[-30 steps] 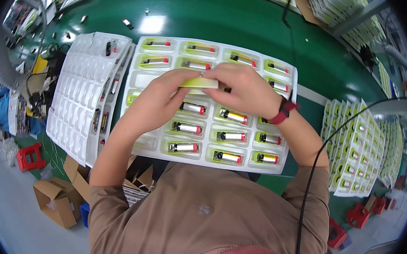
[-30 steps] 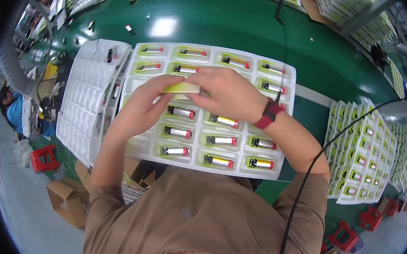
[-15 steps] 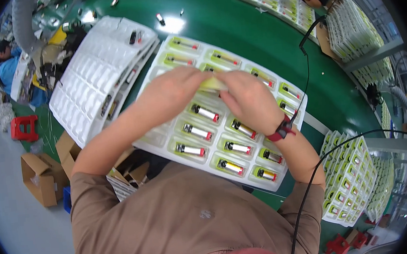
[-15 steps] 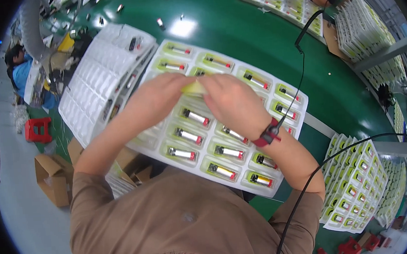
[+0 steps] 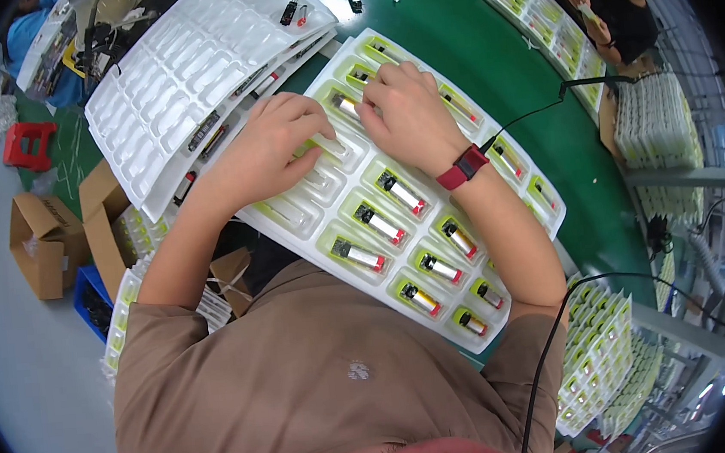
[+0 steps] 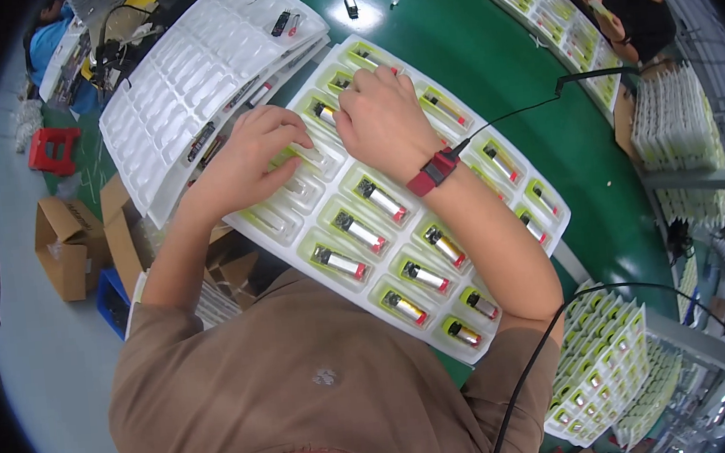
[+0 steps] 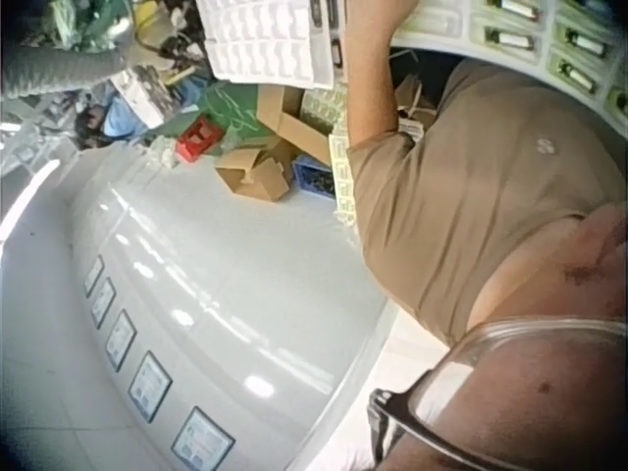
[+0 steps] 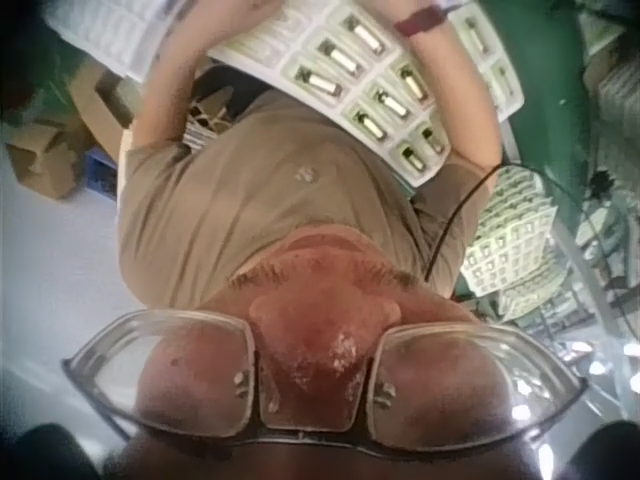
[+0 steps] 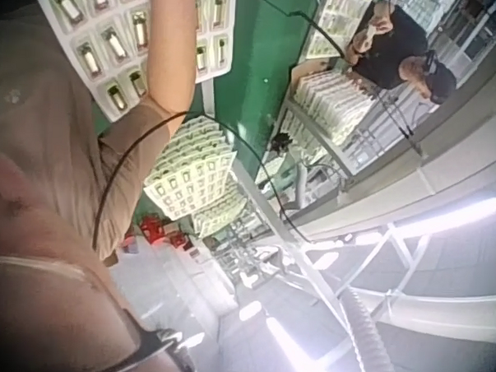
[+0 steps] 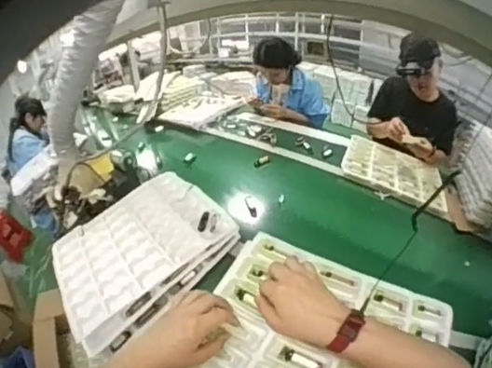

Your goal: The person assembles small electronic components by hand, placing batteries and plastic housings into a tray.

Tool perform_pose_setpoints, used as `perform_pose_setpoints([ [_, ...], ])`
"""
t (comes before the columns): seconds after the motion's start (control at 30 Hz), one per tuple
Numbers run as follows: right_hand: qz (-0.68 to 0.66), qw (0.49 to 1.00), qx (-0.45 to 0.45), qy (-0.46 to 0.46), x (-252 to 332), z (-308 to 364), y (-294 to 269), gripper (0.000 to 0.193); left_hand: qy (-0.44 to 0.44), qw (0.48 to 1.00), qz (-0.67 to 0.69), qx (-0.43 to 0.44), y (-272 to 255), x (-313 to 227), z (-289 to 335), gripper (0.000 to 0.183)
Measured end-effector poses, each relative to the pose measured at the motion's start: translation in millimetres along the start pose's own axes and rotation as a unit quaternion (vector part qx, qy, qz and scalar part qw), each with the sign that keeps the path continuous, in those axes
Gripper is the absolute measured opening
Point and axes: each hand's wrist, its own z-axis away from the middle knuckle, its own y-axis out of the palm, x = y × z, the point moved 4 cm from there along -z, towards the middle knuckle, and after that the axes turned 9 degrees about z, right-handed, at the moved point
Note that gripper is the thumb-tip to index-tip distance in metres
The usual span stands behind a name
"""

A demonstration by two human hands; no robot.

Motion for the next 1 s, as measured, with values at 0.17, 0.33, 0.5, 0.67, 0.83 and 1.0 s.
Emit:
perform_pose_setpoints([
  [0.17, -0.085, 0.993, -0.076, -0.023, -20.9, -44.1, -6.7, 0.018, -0.016, 0.996, 0.085, 0.038, 9.6, 13.7, -1.0, 0.029],
  [0.33, -0.071, 0.989, 0.056, 0.116, -139.4, -138.8, 68.3, 0.038, 0.008, 0.995, 0.055, 0.084, -1.0, -1.7, -14.7, 0.027],
  [0.5, 0.016, 0.959, 0.26, 0.107, -173.9, -199.3, 160.3, 0.075, -0.079, 0.925, 0.344, -0.141, -1.2, 10.0, 1.6, 0.018],
  [0.67, 0.144, 0.926, 0.342, 0.074, -193.1, -213.1, 230.3, 0.041, -0.262, 0.623, 0.713, -0.186, 10.2, -3.1, 32.9, 0.025],
  [0.83, 0.08, 0.963, 0.202, 0.161, -196.5, -186.7, 200.9, 0.036, -0.225, 0.682, 0.675, -0.167, 12.9, -1.9, 34.9, 0.052],
  [1.0, -0.278, 0.949, 0.054, 0.136, -158.0, -138.6, 43.8, 0.043, -0.195, 0.693, 0.682, -0.132, 5.7, -3.9, 10.4, 0.041],
])
